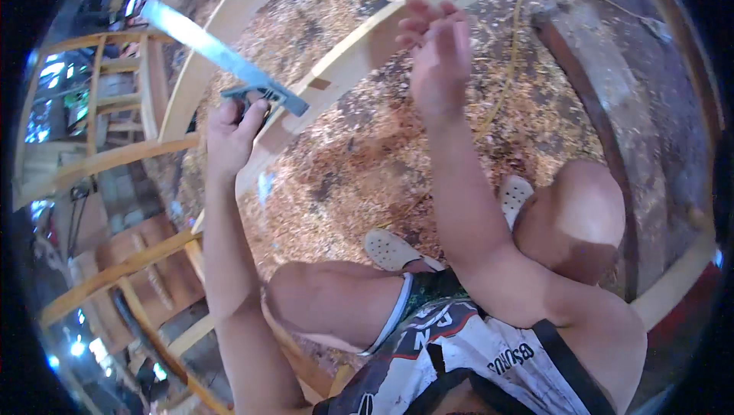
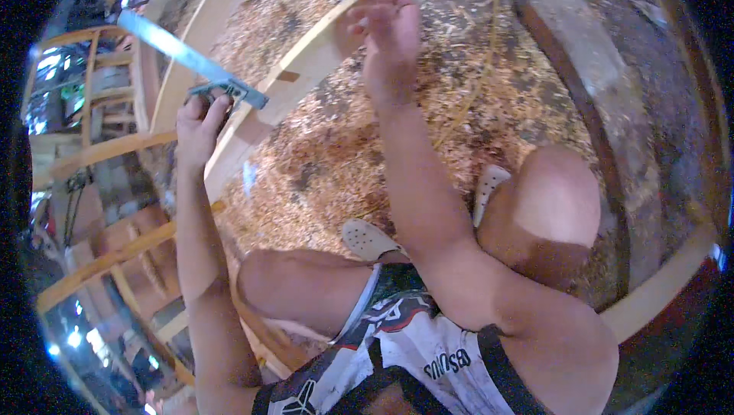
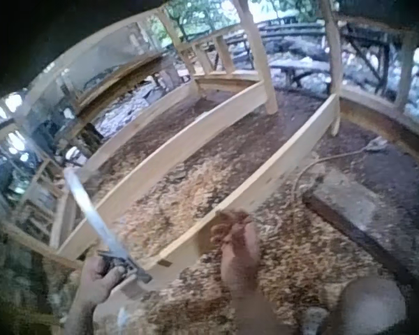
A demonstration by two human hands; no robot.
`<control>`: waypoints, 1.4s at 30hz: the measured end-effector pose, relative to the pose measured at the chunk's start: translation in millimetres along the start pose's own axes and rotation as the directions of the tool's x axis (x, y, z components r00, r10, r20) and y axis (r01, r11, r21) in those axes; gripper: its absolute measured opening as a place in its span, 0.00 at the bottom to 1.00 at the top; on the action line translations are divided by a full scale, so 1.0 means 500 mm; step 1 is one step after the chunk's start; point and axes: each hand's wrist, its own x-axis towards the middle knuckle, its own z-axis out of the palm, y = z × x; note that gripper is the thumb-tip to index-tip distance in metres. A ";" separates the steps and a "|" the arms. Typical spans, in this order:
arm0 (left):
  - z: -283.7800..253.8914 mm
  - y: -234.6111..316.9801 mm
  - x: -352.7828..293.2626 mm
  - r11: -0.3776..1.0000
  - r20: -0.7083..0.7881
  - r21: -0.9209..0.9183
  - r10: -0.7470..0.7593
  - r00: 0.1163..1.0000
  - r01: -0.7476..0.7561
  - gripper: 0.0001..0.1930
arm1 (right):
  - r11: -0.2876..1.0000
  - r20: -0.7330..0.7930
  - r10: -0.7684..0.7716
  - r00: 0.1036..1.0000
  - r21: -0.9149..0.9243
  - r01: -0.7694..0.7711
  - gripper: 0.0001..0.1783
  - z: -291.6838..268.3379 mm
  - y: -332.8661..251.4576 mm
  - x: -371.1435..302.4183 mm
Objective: The person uses a combination square and a pencil to mark measurements on a wooden frame, then uses a tool to tighten hardware on the frame while crouching within the structure on a floor covered in wood shavings.
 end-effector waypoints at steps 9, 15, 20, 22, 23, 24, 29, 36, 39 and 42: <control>-0.088 -0.135 -0.161 0.876 -0.346 -0.389 -0.427 0.836 0.286 0.06 | 0.767 0.350 0.253 0.902 0.495 -0.407 0.22 0.043 0.058 -0.008; -0.115 -0.141 -0.228 0.717 -0.451 -0.614 -0.661 0.600 0.330 0.09 | 0.636 0.302 0.496 0.814 0.512 -0.577 0.22 0.071 0.121 -0.057; -0.179 -0.085 -0.237 0.718 -0.469 -0.559 -0.687 0.555 0.416 0.10 | 0.513 0.321 0.604 0.729 0.544 -0.664 0.21 0.093 0.140 -0.049; -0.213 -0.072 -0.233 0.742 -0.463 -0.477 -0.667 0.583 0.470 0.10 | 0.558 0.340 0.605 0.720 0.463 -0.688 0.23 0.088 0.143 -0.037; -0.224 -0.070 -0.236 0.754 -0.479 -0.427 -0.657 0.582 0.500 0.09 | 0.554 0.356 0.605 0.713 0.455 -0.697 0.23 0.089 0.146 -0.055; -0.239 -0.068 -0.238 0.764 -0.494 -0.373 -0.644 0.584 0.527 0.09 | 0.568 0.299 0.632 0.715 0.448 -0.690 0.24 0.096 0.138 -0.078; -0.223 -0.092 -0.129 0.819 -0.385 -0.311 -0.572 0.725 0.482 0.15 | 0.679 0.091 0.712 0.696 0.162 -0.716 0.30 0.087 0.144 -0.100; -0.209 -0.228 -0.074 0.933 -0.252 -0.279 -0.300 0.920 0.228 0.18 | 0.722 0.084 0.621 0.780 -0.450 -0.526 0.22 0.174 0.168 -0.161; -0.157 -0.218 -0.090 0.937 -0.203 -0.206 -0.324 0.924 0.283 0.21 | 0.782 0.168 0.470 0.867 -0.535 -0.320 0.22 0.121 0.174 -0.139; -0.191 -0.334 -0.148 0.945 -0.339 -0.204 -0.315 0.887 0.257 0.21 | 0.798 0.215 0.419 0.882 -0.550 -0.245 0.15 0.129 0.184 -0.185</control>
